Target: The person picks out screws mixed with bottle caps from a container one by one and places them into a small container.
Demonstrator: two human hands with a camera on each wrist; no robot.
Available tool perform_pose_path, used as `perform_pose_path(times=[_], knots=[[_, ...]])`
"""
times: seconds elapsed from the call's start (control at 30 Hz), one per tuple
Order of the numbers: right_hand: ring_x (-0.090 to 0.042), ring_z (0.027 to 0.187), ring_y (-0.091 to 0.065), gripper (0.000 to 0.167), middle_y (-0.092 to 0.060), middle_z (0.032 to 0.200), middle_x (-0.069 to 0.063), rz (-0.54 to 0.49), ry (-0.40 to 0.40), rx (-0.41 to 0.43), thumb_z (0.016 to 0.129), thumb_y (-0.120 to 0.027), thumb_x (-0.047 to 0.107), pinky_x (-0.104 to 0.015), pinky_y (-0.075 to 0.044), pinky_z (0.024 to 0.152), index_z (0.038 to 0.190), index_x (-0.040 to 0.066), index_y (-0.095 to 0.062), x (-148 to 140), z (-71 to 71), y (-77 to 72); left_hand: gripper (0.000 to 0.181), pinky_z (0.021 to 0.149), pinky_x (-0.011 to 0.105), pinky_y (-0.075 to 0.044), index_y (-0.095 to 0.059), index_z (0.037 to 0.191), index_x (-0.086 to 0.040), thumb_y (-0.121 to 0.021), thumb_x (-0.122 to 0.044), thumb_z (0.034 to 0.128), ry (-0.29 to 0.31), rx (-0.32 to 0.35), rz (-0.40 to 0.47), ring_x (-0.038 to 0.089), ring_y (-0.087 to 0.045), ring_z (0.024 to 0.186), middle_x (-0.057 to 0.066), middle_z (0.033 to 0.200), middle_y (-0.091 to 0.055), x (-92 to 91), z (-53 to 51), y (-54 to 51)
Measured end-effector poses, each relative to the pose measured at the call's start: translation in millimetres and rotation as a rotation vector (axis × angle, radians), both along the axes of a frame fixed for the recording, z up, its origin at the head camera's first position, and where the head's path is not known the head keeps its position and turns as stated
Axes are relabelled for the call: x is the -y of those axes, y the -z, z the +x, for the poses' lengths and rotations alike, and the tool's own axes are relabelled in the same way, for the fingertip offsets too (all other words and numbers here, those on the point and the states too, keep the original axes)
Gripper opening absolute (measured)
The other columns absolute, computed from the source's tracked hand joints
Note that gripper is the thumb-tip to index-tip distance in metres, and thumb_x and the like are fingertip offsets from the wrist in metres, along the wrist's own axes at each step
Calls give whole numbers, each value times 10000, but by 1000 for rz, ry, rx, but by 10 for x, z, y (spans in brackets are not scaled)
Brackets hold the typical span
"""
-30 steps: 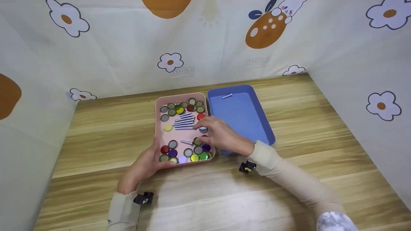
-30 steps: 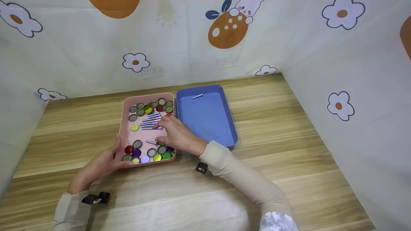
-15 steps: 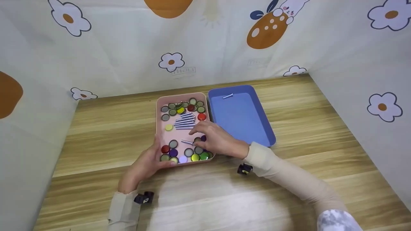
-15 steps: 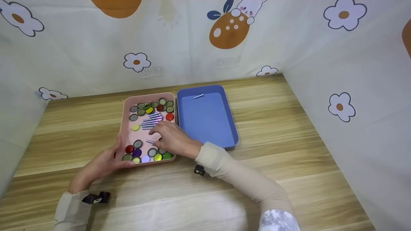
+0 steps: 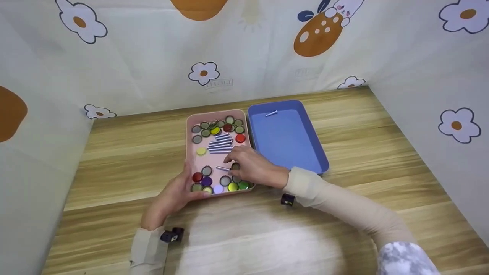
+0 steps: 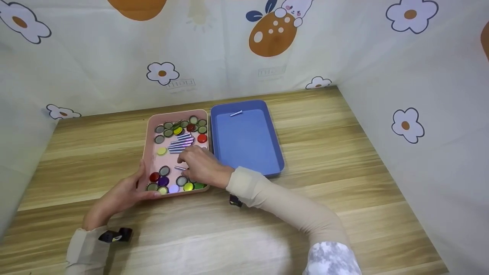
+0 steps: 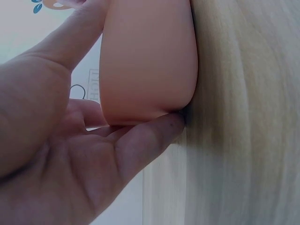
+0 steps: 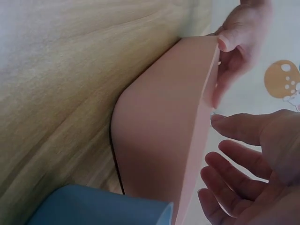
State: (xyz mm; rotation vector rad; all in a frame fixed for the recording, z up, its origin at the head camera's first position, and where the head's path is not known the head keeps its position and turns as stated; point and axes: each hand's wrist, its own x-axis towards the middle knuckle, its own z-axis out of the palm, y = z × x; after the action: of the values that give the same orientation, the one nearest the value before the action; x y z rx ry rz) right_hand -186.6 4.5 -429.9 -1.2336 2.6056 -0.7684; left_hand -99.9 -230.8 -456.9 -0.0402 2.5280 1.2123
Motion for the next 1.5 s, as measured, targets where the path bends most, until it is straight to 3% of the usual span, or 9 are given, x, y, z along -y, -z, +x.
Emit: perform_pose_path(times=[0.3, 0.57, 0.97, 1.5], knots=[[-278, 1010, -677, 223, -743, 1050, -118, 67, -36, -143, 849, -770, 103, -400, -540, 929, 1055, 21, -755, 44, -48, 43, 1235, 1252, 533, -182, 104, 1590, -36, -820, -339, 829, 9, -28, -35, 357, -347, 1483, 237, 1630, -269, 1, 2, -8], [-305, 1005, -682, 200, -745, 1048, -141, 98, -29, -135, 844, -764, 77, -433, -544, 924, 1030, 5, -758, 92, -65, 35, 1238, 1252, 525, -185, 100, 1599, -69, -824, -340, 823, 3, -22, -23, 352, -352, 1483, 221, 1626, -297, -2, -9, -1], [-289, 939, -654, 203, -739, 1012, -122, 226, -7, -190, 853, -788, 174, -427, -537, 833, 1010, 46, -776, 157, -69, 129, 1250, 1256, 529, -158, 125, 1607, -164, -828, -336, 817, -9, 3, 2, 366, -313, 1503, 200, 1648, -255, -9, -9, 7], [-278, 900, -636, 152, -712, 948, -101, 382, -9, -286, 878, -754, 240, -457, -511, 775, 852, 91, -769, 248, -101, 174, 1227, 1264, 512, -137, 95, 1604, -94, -825, -323, 825, 4, -2, -6, 355, -265, 1523, 203, 1663, -199, 2, -11, 10]])
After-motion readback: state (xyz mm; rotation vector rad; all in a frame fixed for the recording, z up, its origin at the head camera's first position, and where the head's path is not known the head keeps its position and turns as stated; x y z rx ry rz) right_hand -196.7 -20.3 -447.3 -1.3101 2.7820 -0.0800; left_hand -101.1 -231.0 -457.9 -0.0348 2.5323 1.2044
